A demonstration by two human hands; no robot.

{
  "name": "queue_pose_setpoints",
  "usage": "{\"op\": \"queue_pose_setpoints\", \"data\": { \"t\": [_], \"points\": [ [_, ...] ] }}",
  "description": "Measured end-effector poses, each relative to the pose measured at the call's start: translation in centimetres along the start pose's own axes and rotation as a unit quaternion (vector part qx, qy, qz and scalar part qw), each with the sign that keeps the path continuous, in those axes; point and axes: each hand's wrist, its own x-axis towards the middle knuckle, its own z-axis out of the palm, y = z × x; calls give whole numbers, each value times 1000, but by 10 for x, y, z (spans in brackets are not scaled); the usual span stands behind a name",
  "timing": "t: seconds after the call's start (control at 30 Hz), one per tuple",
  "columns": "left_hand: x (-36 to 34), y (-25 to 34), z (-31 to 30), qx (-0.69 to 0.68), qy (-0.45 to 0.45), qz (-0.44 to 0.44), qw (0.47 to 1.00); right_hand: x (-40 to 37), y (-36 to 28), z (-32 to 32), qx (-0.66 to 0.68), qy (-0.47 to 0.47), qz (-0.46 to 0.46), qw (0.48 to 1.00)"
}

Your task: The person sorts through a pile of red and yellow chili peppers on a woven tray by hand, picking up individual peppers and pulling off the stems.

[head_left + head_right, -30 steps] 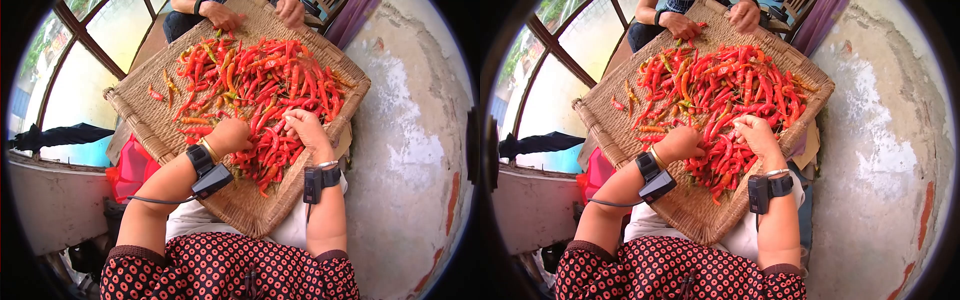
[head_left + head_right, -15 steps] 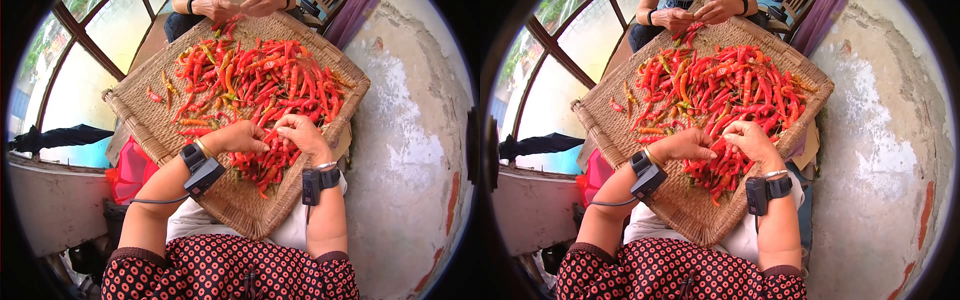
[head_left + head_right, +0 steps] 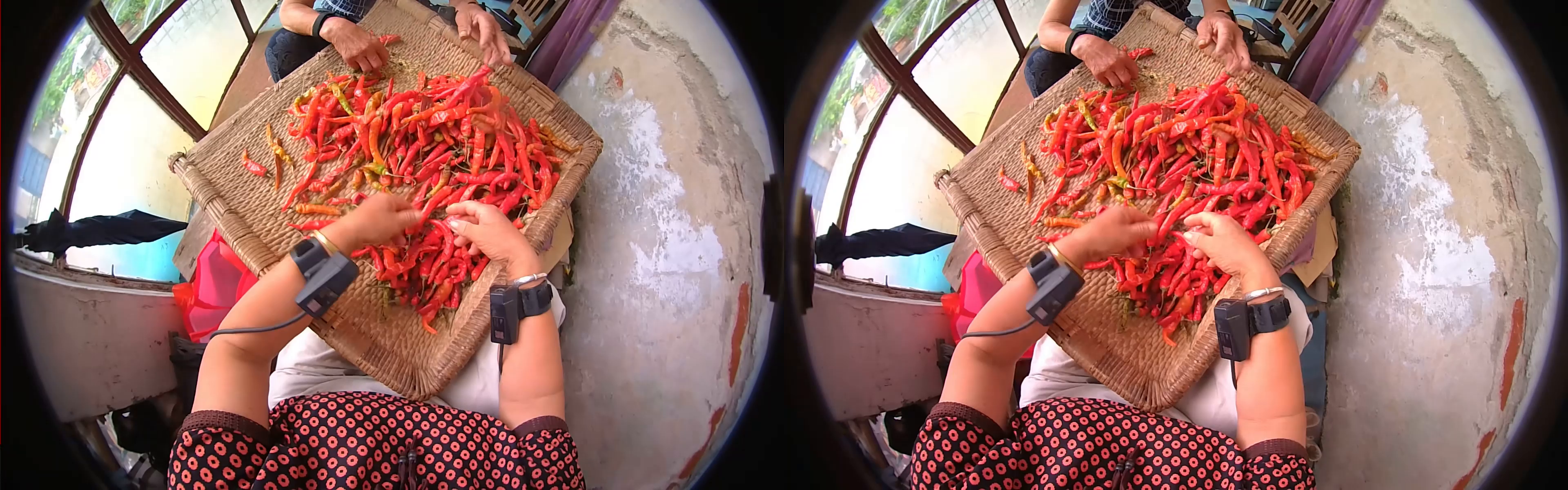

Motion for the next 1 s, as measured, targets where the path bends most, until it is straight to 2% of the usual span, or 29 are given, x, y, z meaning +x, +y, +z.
{"op": "queue_pose_setpoints", "data": {
  "t": [0.03,0.07,0.17,0.3,0.37,0.4,0.43,0.5,0.57,0.6,0.63,0.7,0.77,0.83,0.87,0.9,0.97,1.0],
  "points": [
    [3,-5,8,93,-61,1,994,-1,0,0,-24,-28,7,999],
    [5,-7,14,91,-62,2,994,2,4,0,-47,-36,34,998],
    [5,-4,26,83,-62,24,994,2,5,3,-79,-57,29,995],
    [4,-8,33,80,-70,30,994,-4,-3,4,-48,-126,3,991],
    [4,-1,33,22,-63,-32,997,-3,-2,3,-45,-131,-10,990],
    [4,-3,35,-60,-40,-25,997,-4,-3,3,-10,-132,-14,991],
    [6,-2,33,-58,-39,-20,997,-5,-4,3,27,-133,-17,991],
    [6,-4,34,-148,-36,-37,988,-6,-5,2,51,-135,-29,989],
    [10,-10,35,-153,-29,-8,988,-6,-4,1,124,-117,-70,983],
    [8,-6,32,-120,-4,21,992,-3,0,1,129,-75,-90,985],
    [5,-1,29,-87,21,50,995,0,2,0,130,-75,-89,985],
    [-5,16,16,-119,12,30,992,4,6,-6,106,51,-84,990],
    [-10,25,-2,-169,37,56,983,3,5,-6,90,83,-75,990],
    [5,13,-25,-356,23,182,916,1,3,-6,78,69,-76,992],
    [9,7,-26,-471,134,139,861,0,3,-4,80,67,-72,992],
    [3,14,-27,-504,179,70,842,-2,1,-3,68,64,-68,993],
    [7,-3,-24,-427,140,33,893,0,1,-4,55,63,-68,994],
    [4,-2,-18,-325,126,18,937,1,2,-5,56,60,-69,994]
  ]
}}
